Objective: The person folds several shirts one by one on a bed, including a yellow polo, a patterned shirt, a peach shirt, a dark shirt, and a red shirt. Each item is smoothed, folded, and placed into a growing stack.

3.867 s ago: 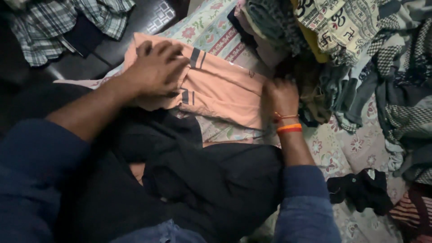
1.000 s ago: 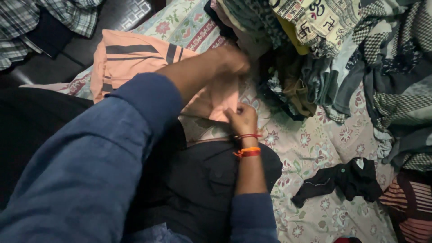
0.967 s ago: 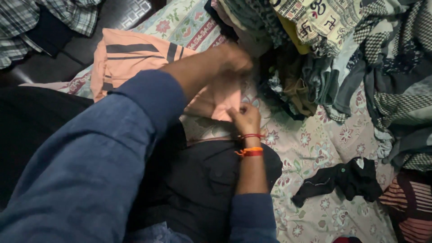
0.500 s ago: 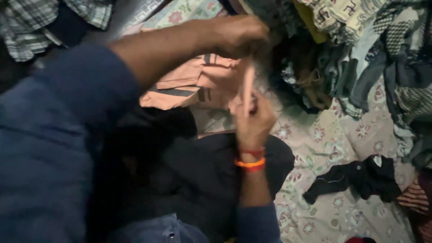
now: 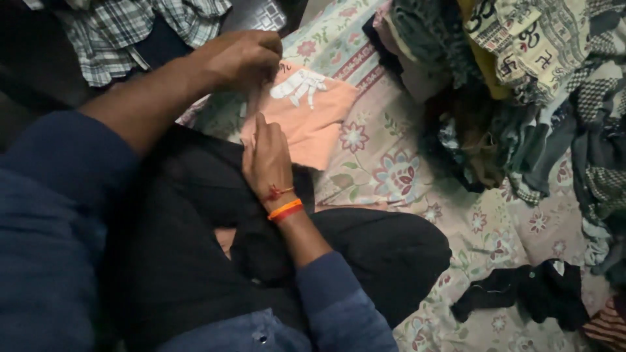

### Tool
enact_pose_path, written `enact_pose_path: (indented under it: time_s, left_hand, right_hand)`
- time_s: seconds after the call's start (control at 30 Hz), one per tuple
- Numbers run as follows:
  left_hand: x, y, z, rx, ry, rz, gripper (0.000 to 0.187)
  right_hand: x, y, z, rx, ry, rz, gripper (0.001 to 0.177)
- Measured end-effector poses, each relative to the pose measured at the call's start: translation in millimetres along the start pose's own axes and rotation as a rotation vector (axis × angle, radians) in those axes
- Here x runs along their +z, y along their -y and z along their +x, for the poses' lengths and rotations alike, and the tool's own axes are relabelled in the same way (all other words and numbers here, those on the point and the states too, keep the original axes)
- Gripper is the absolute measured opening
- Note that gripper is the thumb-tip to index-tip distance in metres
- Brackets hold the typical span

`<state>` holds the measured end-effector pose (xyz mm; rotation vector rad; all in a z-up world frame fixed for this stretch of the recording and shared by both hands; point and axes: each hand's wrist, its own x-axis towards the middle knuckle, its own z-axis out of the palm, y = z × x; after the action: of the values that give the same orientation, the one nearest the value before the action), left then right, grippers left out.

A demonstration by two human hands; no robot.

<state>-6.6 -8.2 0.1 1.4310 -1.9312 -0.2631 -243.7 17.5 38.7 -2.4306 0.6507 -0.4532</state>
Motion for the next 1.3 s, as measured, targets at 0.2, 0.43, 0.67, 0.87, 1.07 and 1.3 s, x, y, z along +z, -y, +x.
enact_pose_path:
  time_s: [0.2, 0.43, 0.67, 0.87, 1.07, 1.3]
  left_hand:
    - [20, 6, -18, -0.216, -0.023, -0.071, 0.015]
    - [17, 1, 4, -0.394, 0.121, -0.139, 0.026]
    - [-49, -51, 39, -0.681, 0.236, -0.473, 0.021]
    - [-73, -77, 56, -0.963, 0.271, -0.810, 0.042]
    - [-13, -53, 59, -1.131, -0.028, -0.736, 0.034]
    - [55, -113, 7, -0.449, -0.220, -0.014, 0.043]
  right_hand:
    - [-23, -2, -17, -0.057, 0.039, -0.173, 0.066]
    - [-8, 4, -9, -0.058, 0.051, -0.406, 0.064]
    - [-78, -14, -12, -0.053, -0.114, 0.087, 0.027]
    - [-168, -97, -4, 0.404, -0.003, 0.761, 0.033]
    - [-141, -183, 24, 0.397, -0.145, 0.369, 0.039]
    - [-107, -129, -22, 0.098, -0.238, -0.173, 0.051]
